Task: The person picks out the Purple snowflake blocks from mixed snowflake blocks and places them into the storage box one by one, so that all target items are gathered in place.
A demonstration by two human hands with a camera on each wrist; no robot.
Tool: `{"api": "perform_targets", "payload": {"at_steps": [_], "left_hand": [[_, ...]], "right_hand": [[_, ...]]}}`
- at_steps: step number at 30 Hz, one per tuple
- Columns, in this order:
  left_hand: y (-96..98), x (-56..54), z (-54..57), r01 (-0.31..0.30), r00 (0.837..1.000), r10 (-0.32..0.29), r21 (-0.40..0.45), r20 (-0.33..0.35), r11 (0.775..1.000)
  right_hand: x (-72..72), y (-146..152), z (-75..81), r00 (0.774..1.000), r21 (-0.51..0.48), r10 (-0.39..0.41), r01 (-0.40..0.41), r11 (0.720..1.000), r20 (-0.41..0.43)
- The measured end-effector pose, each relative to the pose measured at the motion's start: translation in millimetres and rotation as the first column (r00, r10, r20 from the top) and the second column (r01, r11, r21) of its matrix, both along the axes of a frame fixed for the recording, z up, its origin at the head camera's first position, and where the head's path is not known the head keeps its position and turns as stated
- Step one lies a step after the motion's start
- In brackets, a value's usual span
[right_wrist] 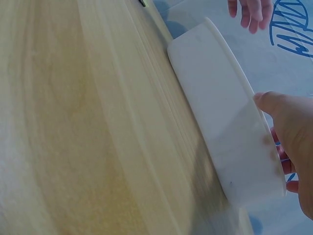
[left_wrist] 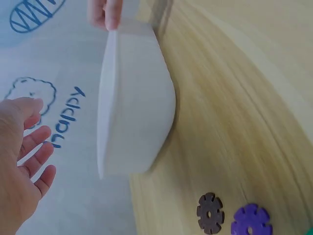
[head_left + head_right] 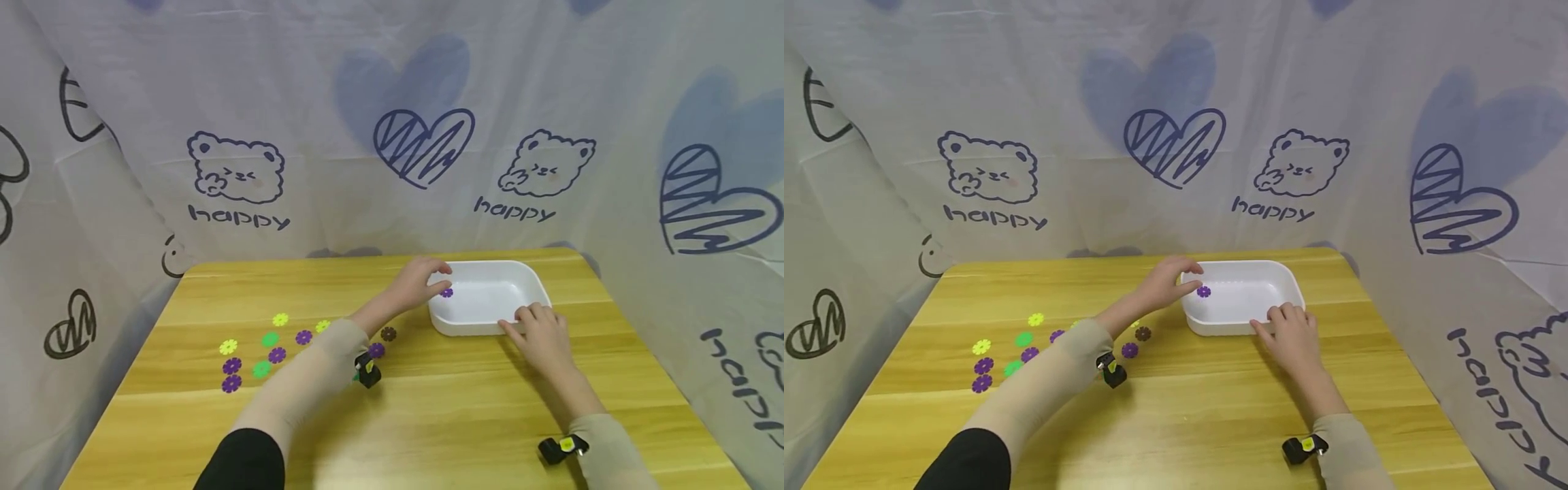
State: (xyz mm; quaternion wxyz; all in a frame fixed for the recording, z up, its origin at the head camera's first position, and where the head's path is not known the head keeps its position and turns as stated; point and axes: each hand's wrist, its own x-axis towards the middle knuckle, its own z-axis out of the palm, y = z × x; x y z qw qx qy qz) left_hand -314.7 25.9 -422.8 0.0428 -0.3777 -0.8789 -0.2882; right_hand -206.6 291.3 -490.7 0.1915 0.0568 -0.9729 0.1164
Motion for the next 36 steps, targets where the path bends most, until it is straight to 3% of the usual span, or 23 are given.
{"api": "perform_targets", "payload": {"at_steps": [8, 16, 24, 31, 36], "left_hand": [[-25.8, 28.2, 15.5, 0.043, 0.997, -0.052, 0.135, 0.060, 0.990], [-63.0, 57.9, 27.7, 0.005, 0.994, -0.030, 0.233, 0.106, 0.973], [-115.4, 90.2, 42.2, -0.083, 0.980, 0.036, 0.241, 0.195, 0.967], [-160.9, 119.0, 59.6, -0.178, 0.979, 0.151, 0.226, 0.134, 0.958], [-189.9, 136.2, 61.2, -0.252, 0.966, 0.228, 0.244, 0.123, 0.936]], "right_hand": [[0.5, 0, 1.6, 1.000, -0.001, -0.004, 0.004, 1.000, 0.012], [0.3, -1, 1.1, 1.000, 0.007, -0.005, 0.005, 1.000, 0.006], [1.4, -3, -0.4, 1.000, 0.006, -0.004, 0.004, 1.000, 0.003], [1.7, -3, -0.5, 1.000, -0.007, 0.000, 0.000, 1.000, -0.005], [2.2, -3, -0.3, 1.000, -0.015, 0.001, -0.001, 1.000, -0.006]]}}
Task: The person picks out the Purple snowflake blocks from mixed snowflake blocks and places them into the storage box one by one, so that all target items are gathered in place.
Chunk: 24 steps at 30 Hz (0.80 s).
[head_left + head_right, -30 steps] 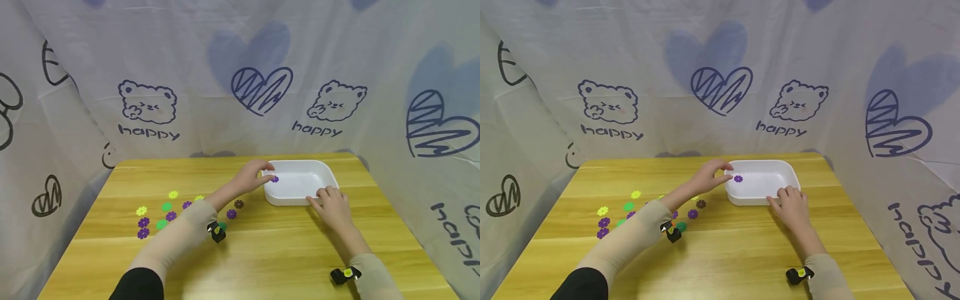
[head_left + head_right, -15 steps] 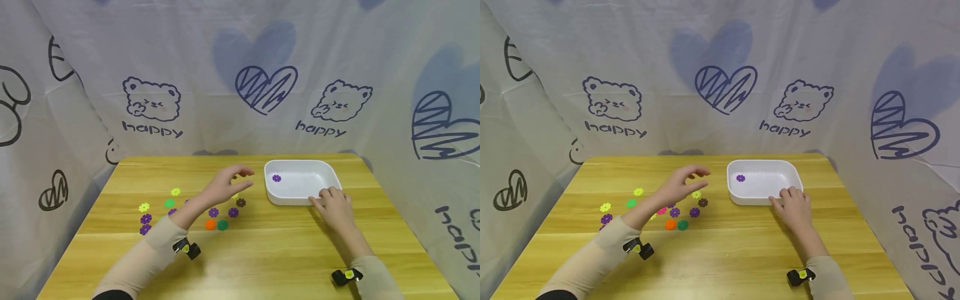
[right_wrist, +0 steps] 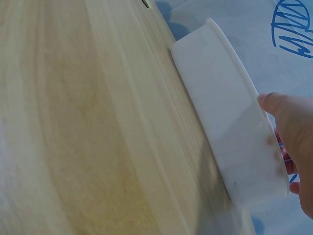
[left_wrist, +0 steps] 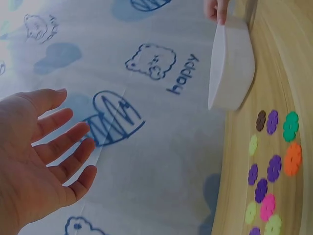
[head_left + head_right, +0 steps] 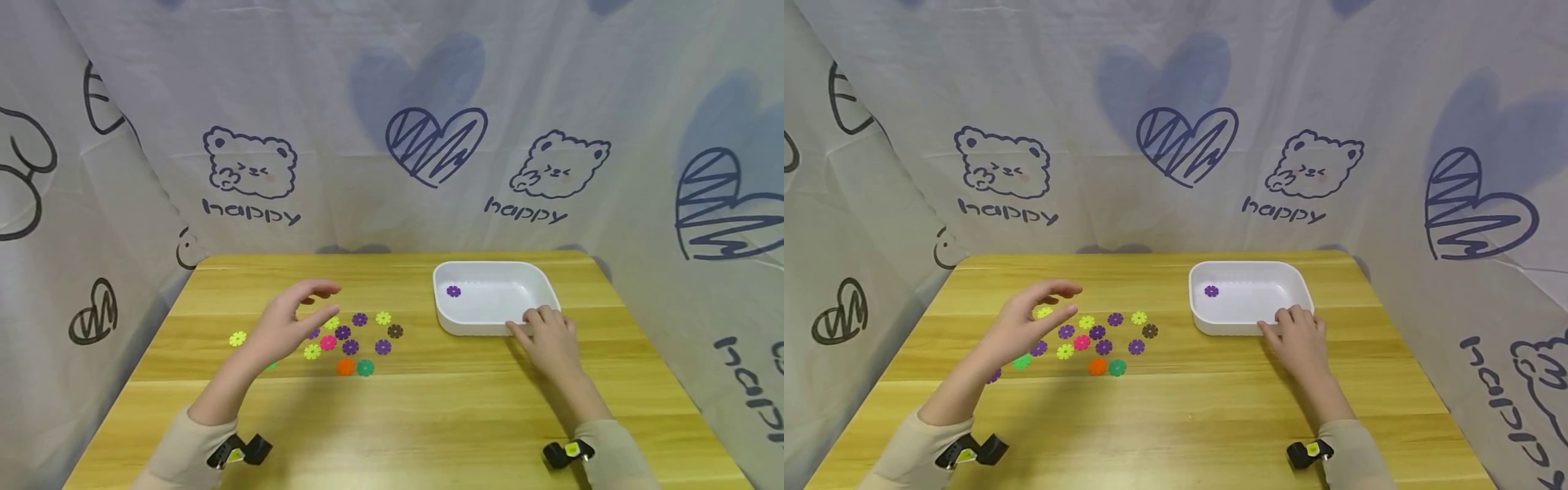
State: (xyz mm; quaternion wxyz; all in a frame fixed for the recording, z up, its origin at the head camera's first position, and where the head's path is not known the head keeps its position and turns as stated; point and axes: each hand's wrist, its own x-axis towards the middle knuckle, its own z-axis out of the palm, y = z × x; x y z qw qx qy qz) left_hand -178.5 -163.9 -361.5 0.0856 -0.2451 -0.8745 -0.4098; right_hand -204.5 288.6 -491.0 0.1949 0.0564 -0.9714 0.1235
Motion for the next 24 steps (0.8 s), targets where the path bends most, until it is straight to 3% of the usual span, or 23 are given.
{"api": "perform_targets", "payload": {"at_steps": [7, 13, 19, 22, 24], "left_hand": [[-36.0, 21.3, -10.0, -0.135, 0.991, 0.135, 0.012, 0.006, 0.991], [-65.1, 34.1, -22.4, -0.254, 0.967, 0.254, 0.044, 0.011, 0.966], [-87.6, 44.9, -37.2, -0.384, 0.922, 0.378, 0.100, 0.079, 0.918], [-96.7, 47.2, -46.0, -0.458, 0.888, 0.442, 0.150, 0.129, 0.876], [-101.6, 47.2, -52.7, -0.516, 0.855, 0.491, 0.187, 0.166, 0.836]], "right_hand": [[0.5, 0, 0.2, 1.000, 0.000, 0.001, -0.001, 1.000, 0.000], [0.3, 0, 0.2, 1.000, 0.001, 0.002, -0.002, 1.000, 0.003], [0.0, 0, -1.5, 1.000, 0.000, 0.001, -0.001, 1.000, 0.011], [-0.9, 0, -2.2, 1.000, 0.001, -0.001, 0.001, 1.000, 0.007], [-1.0, 0, -2.2, 1.000, 0.003, -0.003, 0.003, 1.000, 0.008]]}}
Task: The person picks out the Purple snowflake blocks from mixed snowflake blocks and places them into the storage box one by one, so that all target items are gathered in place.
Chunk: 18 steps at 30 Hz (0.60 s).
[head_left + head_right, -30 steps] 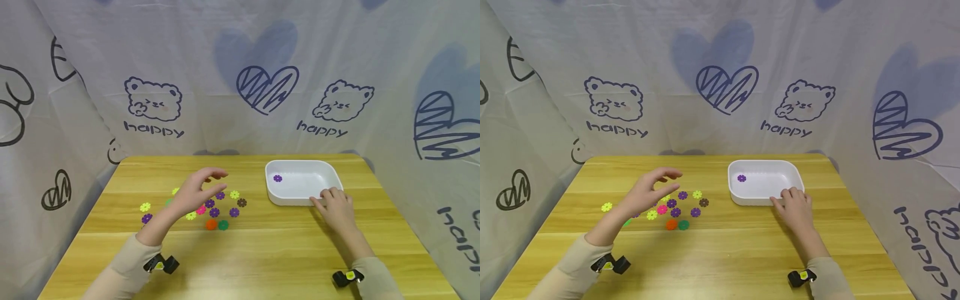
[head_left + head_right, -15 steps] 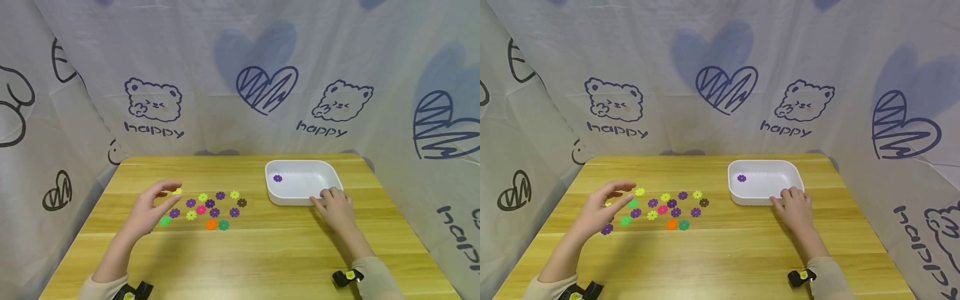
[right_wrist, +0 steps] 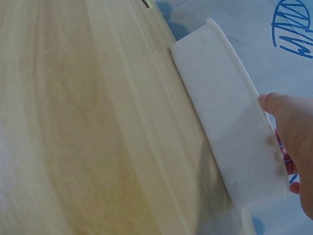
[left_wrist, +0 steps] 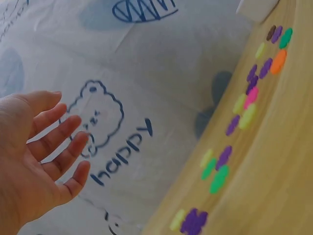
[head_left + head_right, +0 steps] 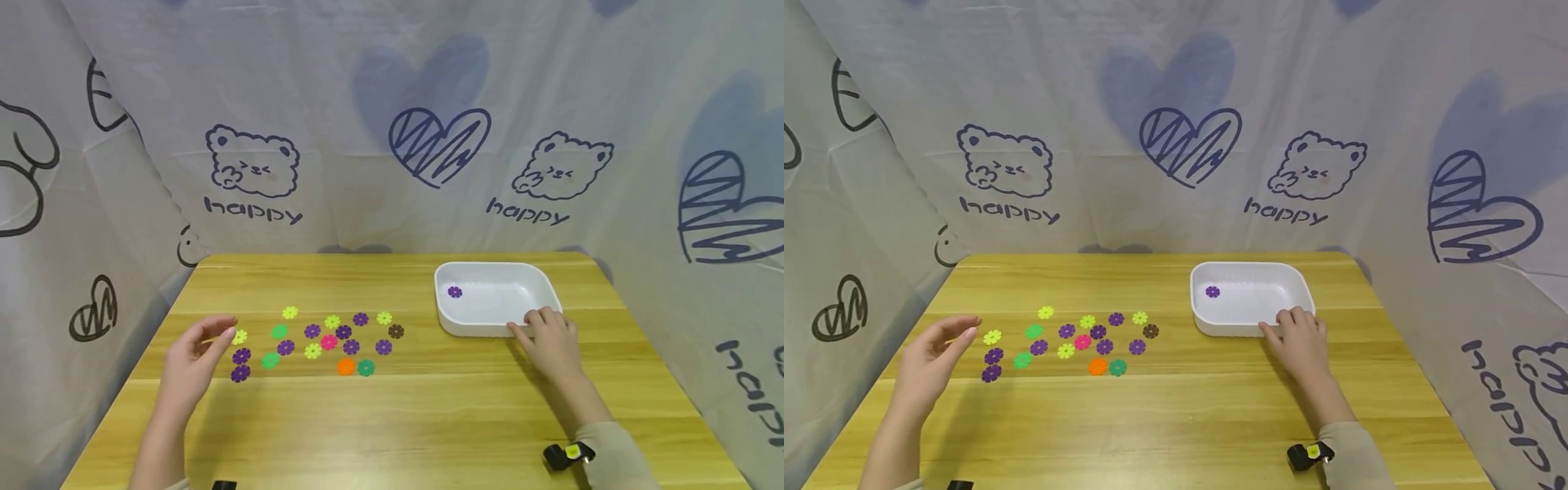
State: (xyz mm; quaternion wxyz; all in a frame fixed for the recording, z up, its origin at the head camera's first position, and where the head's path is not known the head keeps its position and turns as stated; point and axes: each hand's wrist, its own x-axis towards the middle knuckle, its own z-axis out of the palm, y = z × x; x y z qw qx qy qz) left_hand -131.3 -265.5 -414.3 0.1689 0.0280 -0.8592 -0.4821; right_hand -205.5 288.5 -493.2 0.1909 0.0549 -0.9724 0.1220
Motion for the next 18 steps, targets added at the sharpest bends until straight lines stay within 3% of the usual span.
{"api": "perform_targets", "payload": {"at_steps": [5, 8, 14, 18], "left_hand": [[-8.4, -4.3, -20.7, -0.166, 0.986, 0.164, 0.131, 0.023, 0.977], [-13.7, -9.9, -34.6, -0.219, 0.976, 0.218, 0.178, 0.025, 0.959], [-22.6, -20.4, -59.2, -0.247, 0.969, 0.237, 0.183, 0.075, 0.951], [-27.3, -24.2, -72.5, -0.223, 0.967, 0.206, 0.107, 0.147, 0.969]], "right_hand": [[0.8, 0, 1.1, 1.000, 0.001, -0.002, 0.002, 1.000, 0.018], [0.9, 0, 0.7, 1.000, 0.001, -0.005, 0.005, 1.000, 0.027], [0.6, -1, 0.1, 1.000, 0.000, -0.005, 0.005, 1.000, 0.012], [0.6, -1, 0.4, 1.000, -0.003, -0.003, 0.003, 1.000, 0.002]]}}
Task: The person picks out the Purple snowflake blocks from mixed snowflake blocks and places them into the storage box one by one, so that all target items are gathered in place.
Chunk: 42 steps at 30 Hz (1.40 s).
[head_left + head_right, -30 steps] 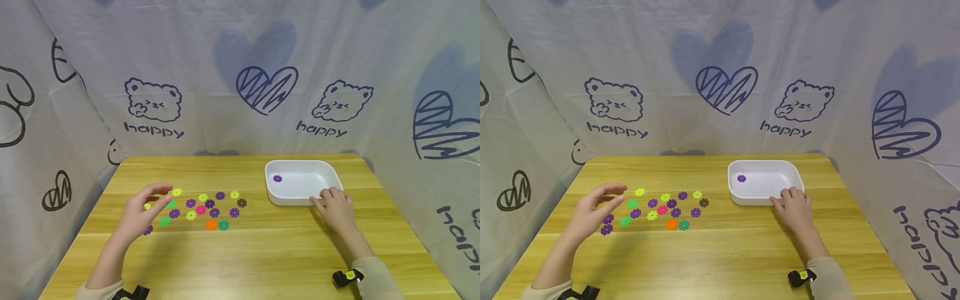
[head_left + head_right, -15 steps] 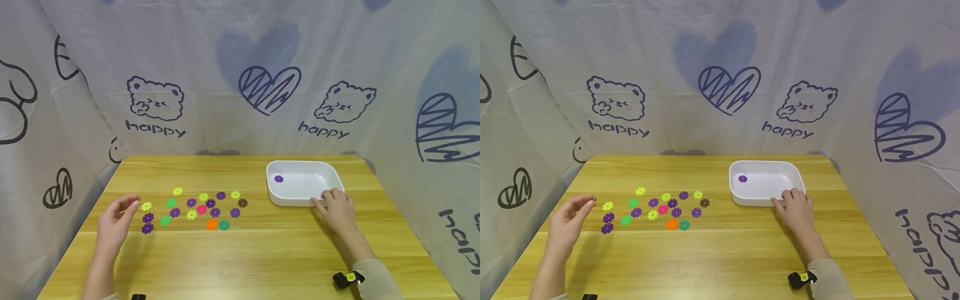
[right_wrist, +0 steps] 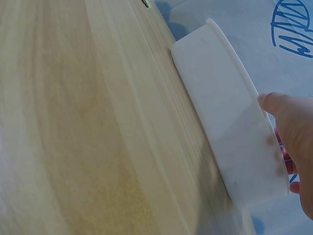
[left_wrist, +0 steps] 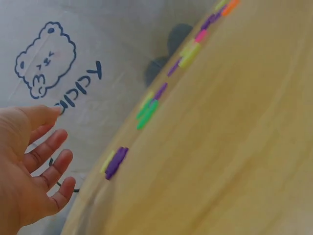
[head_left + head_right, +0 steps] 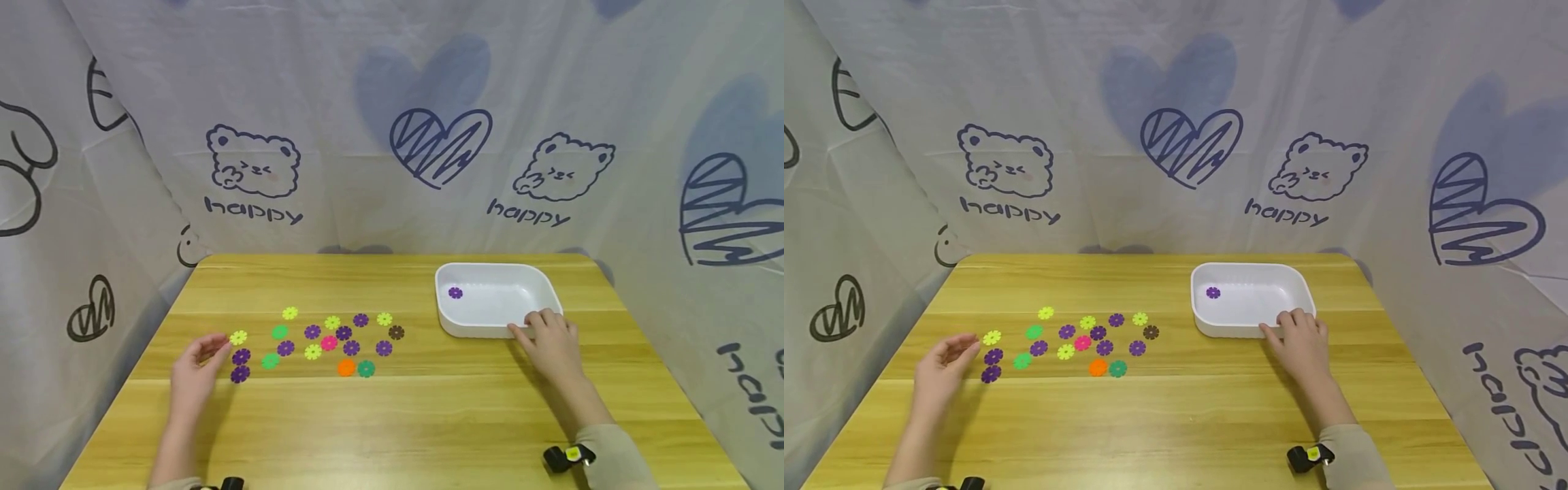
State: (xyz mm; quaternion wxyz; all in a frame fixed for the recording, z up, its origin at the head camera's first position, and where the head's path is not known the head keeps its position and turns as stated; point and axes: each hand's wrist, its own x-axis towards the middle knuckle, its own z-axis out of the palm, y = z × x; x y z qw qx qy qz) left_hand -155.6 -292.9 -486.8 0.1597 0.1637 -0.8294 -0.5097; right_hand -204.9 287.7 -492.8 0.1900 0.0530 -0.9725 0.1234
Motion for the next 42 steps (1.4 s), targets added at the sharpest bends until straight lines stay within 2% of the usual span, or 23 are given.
{"api": "perform_targets", "payload": {"at_steps": [4, 9, 22, 28, 33, 42], "left_hand": [[-2.1, -1.3, -8.6, 0.052, 0.993, -0.044, -0.072, 0.105, 0.996], [-3.9, -1.7, -14.7, 0.092, 0.977, -0.074, -0.081, 0.201, 0.992], [1.0, -1.2, -17.7, 0.191, 0.953, -0.154, -0.120, 0.261, 0.974], [2.5, -6.1, -19.6, 0.173, 0.954, -0.124, -0.162, 0.272, 0.972], [1.2, -12.4, -22.0, 0.170, 0.956, -0.102, -0.235, 0.274, 0.957], [-0.5, -18.9, -18.1, 0.196, 0.937, -0.079, -0.324, 0.340, 0.926]], "right_hand": [[-0.1, 0, 1.3, 1.000, 0.005, 0.001, -0.001, 1.000, -0.002], [0.6, 0, 2.9, 1.000, 0.008, 0.002, -0.002, 1.000, 0.005], [1.8, -1, 2.0, 1.000, 0.006, 0.000, 0.000, 1.000, -0.010], [1.9, -1, 1.1, 1.000, 0.007, -0.007, 0.007, 1.000, -0.004], [1.7, -1, 1.2, 1.000, 0.006, -0.007, 0.007, 1.000, -0.004], [2.3, -1, 2.1, 1.000, 0.004, -0.006, 0.006, 1.000, 0.009]]}}
